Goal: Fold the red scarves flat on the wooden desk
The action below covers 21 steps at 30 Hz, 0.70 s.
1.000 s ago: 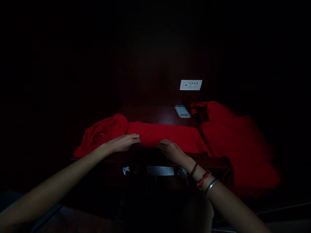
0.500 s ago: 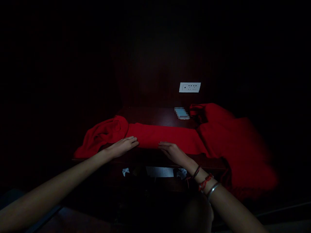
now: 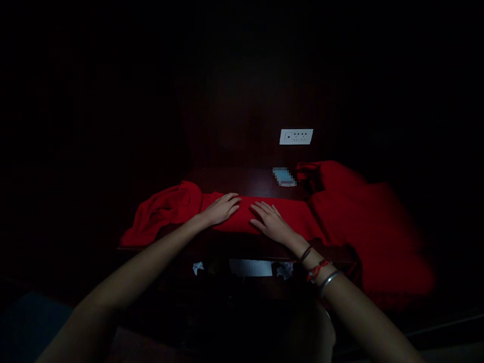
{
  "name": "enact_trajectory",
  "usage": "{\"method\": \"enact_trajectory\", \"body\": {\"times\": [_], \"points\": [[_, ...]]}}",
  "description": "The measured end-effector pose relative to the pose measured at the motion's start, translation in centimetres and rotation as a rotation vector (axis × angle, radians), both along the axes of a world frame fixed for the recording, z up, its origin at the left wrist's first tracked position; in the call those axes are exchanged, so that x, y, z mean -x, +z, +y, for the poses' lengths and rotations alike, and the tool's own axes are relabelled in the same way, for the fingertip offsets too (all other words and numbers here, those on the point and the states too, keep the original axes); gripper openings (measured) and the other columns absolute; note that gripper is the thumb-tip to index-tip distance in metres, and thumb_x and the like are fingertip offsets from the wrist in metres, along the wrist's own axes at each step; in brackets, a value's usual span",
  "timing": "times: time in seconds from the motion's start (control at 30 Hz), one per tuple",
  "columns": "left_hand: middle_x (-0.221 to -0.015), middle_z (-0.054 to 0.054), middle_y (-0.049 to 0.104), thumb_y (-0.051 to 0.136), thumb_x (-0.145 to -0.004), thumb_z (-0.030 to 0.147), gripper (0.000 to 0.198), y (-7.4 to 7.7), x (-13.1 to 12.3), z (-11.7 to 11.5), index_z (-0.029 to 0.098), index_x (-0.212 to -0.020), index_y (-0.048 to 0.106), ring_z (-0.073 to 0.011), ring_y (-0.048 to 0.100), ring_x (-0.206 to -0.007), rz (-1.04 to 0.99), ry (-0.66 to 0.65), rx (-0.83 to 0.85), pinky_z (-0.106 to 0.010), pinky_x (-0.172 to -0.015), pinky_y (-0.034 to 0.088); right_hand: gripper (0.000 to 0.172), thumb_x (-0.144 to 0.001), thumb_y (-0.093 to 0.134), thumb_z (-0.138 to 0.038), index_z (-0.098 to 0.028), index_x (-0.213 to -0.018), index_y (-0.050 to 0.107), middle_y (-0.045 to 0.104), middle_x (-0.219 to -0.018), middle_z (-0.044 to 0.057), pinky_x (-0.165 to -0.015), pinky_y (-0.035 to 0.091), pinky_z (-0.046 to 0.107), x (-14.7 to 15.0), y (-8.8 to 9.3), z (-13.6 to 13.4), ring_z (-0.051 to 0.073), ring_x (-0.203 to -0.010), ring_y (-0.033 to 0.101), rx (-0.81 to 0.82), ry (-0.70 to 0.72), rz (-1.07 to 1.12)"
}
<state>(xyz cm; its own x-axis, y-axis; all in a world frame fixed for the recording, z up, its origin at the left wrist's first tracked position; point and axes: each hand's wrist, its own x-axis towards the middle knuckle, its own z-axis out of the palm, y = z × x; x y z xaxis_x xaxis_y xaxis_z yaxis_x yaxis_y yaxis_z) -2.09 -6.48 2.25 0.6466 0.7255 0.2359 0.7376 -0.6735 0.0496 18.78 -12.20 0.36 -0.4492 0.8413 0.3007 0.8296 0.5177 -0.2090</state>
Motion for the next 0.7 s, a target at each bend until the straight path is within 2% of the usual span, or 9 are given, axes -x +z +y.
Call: {"method": "enact_trajectory", "body": {"times": [0.1,0.17,0.23,0.33,0.43,0.5,0.7], "points": [[-0.134,-0.009,0.024,0.025,-0.085,0.041,0.048,-2.8,-0.1,-0.1,0.018,-0.127,0.028,-0.0199,0.018,-0.123,0.096,0.063,0.083,-0.037,-0.098,0.019,0.058,-0.080,0.022,-0.054,-0.023,-0.129,0.026,0.026,-0.134,0.006,-0.096,0.013,0.051,-0.5,-0.8,0.3,0.025,-0.123,0.016,0.111,-0.076,-0.128],[-0.136,-0.006,0.022,0.022,-0.085,0.044,0.050,-3.5,0.6,-0.1,0.023,-0.130,0.022,-0.0196,0.013,-0.125,0.143,0.066,0.134,-0.039,-0.098,0.016,0.058,-0.080,0.016,-0.056,-0.025,-0.129,0.025,0.023,-0.136,0.003,-0.097,0.010,0.051,-0.9,-1.3,0.3,0.025,-0.124,0.015,0.162,-0.079,-0.170],[-0.137,-0.005,0.018,0.021,-0.084,0.047,0.051,-3.4,1.2,-0.2,0.026,-0.131,0.018,-0.0193,0.011,-0.125,0.162,0.072,0.162,-0.039,-0.099,0.014,0.060,-0.080,0.014,-0.057,-0.027,-0.130,0.022,0.019,-0.137,0.002,-0.098,0.008,0.049,-1.1,-1.3,0.2,0.025,-0.124,0.012,0.199,-0.071,-0.180],[-0.138,-0.007,0.013,0.021,-0.083,0.051,0.056,-2.4,1.3,-0.1,0.025,-0.131,0.016,-0.0208,0.008,-0.125,0.188,0.083,0.218,-0.041,-0.099,0.012,0.063,-0.078,0.013,-0.060,-0.027,-0.131,0.018,0.016,-0.138,0.002,-0.097,0.006,0.050,-1.1,-0.7,0.4,0.025,-0.125,0.009,0.271,-0.057,-0.175],[-0.139,-0.008,0.006,0.020,-0.082,0.052,0.057,-1.8,0.7,0.0,0.023,-0.132,0.014,-0.0212,0.004,-0.125,0.156,0.059,0.188,-0.042,-0.099,0.010,0.066,-0.077,0.011,-0.062,-0.027,-0.132,0.016,0.014,-0.138,0.003,-0.096,0.004,0.053,-0.9,-0.1,1.0,0.026,-0.125,0.005,0.220,-0.108,-0.128],[-0.139,-0.007,0.006,0.019,-0.083,0.051,0.057,-2.0,0.4,0.1,0.023,-0.132,0.013,-0.0212,0.004,-0.125,0.129,0.057,0.157,-0.042,-0.099,0.010,0.065,-0.077,0.012,-0.062,-0.027,-0.131,0.016,0.012,-0.138,0.002,-0.095,0.002,0.055,-0.9,-0.1,1.4,0.027,-0.125,0.004,0.187,-0.159,-0.121],[-0.138,-0.007,0.013,0.019,-0.081,0.055,0.058,-3.4,0.9,0.6,0.024,-0.131,0.016,-0.0220,0.009,-0.125,0.171,0.075,0.191,-0.042,-0.098,0.012,0.060,-0.078,0.012,-0.059,-0.029,-0.130,0.019,0.014,-0.138,0.000,-0.096,0.004,0.052,-2.5,-1.2,1.4,0.024,-0.125,0.009,0.265,-0.234,-0.172]]}}
